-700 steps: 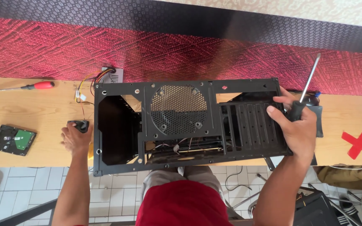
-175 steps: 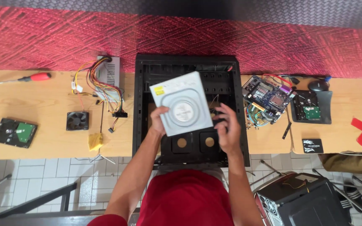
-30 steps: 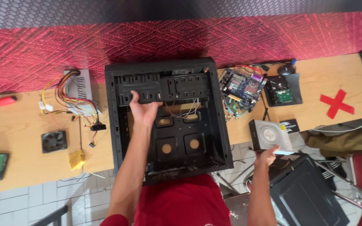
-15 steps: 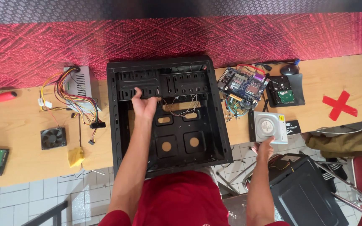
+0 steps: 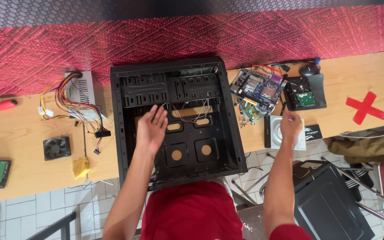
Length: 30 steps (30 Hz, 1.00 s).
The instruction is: The person is disassembling a computer by unscrewing a fan from the case and then handling other internal components like the motherboard and DVD drive.
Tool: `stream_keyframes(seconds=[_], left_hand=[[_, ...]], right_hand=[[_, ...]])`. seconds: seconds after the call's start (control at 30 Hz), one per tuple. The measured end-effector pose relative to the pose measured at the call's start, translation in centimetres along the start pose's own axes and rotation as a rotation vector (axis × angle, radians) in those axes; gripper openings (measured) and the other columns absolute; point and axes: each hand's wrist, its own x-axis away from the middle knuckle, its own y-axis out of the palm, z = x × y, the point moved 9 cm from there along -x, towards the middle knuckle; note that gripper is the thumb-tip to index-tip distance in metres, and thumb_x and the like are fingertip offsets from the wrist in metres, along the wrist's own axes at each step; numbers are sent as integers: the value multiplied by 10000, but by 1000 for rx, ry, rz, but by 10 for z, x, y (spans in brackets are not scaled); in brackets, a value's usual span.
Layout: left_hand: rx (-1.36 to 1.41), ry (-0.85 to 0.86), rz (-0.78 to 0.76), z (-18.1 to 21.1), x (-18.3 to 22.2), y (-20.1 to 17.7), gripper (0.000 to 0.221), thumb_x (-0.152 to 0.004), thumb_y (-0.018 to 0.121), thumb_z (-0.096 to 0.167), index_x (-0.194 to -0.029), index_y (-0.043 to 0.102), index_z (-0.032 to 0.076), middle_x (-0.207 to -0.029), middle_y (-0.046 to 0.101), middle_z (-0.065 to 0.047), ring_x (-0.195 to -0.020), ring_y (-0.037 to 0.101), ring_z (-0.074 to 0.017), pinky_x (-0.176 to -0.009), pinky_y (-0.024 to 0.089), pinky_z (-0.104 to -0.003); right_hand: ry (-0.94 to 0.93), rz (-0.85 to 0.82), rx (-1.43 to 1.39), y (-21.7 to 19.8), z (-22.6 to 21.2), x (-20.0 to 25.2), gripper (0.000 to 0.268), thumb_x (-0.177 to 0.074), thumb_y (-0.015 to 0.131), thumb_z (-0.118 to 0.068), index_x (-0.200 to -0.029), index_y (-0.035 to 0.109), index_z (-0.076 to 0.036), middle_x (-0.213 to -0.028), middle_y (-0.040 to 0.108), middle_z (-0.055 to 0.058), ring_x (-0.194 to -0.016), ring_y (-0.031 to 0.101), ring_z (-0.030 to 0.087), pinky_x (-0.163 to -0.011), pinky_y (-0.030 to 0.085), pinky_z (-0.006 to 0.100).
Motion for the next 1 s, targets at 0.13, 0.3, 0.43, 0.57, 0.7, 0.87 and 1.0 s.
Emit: stream_keyframes(seconds=[0.13,0.3,0.43,0.57,0.7,0.87,1.0], left_hand=[[-382,247,-25,27,65,-1,625,-992,465,101,-1600,333,46,-1569,372,-215,-1433,366,-302,-1180,307,-412],[-752,727,62,82,122,-42,457,-984,546,30,-1441,555,30,-1251,637,-182,-1084,616,-232,-933,519,-334],[-1196,912,255,111,149,-60,256,-1009,571,101,-1258,630,97,-1218,692,-82,-1047,671,-194,-883,537,-311],[-1264,836,271,98,126,-84,298,-959,607,111,-1248,666,153,-1258,570,-63,-1078,563,-199,-866,489,-314],[-1343,831,311,94,109,-90,455,-859,735,-6,-1279,687,163,-1235,529,-135,-1091,608,-317,-865,498,-375],[-1370,799,330,95,105,-90,478,-853,734,42,-1298,650,194,-1267,500,-142,-1110,598,-306,-867,522,-348],[-1370,781,313,93,111,-81,440,-878,701,32,-1293,634,159,-1273,489,-202,-1151,578,-388,-901,514,-418]], right_hand=[[-42,-31,-94,51,-16,-62,462,-935,696,-547,-1136,773,-139,-1046,759,110,-1081,689,355,-986,518,456],[140,-268,-28,87,-27,-76,733,-845,669,-761,-1126,769,-92,-1131,740,175,-1166,654,415,-994,500,514],[306,-369,-165,72,-51,-64,372,-935,678,-446,-713,588,-162,-791,588,7,-779,529,162,-720,409,361],[374,-307,-219,65,-57,-60,349,-964,710,-392,-681,602,-218,-791,643,-20,-768,585,126,-690,465,338],[129,-23,-317,88,-41,-82,474,-874,780,-416,-1058,755,20,-1071,680,332,-1119,625,521,-870,521,593],[-60,96,-290,76,-66,-77,463,-958,717,-292,-1149,642,123,-1114,632,414,-1146,576,587,-953,486,661],[89,37,-279,78,-57,-77,541,-938,744,-453,-1189,658,18,-1102,688,300,-1112,660,454,-918,555,508]])
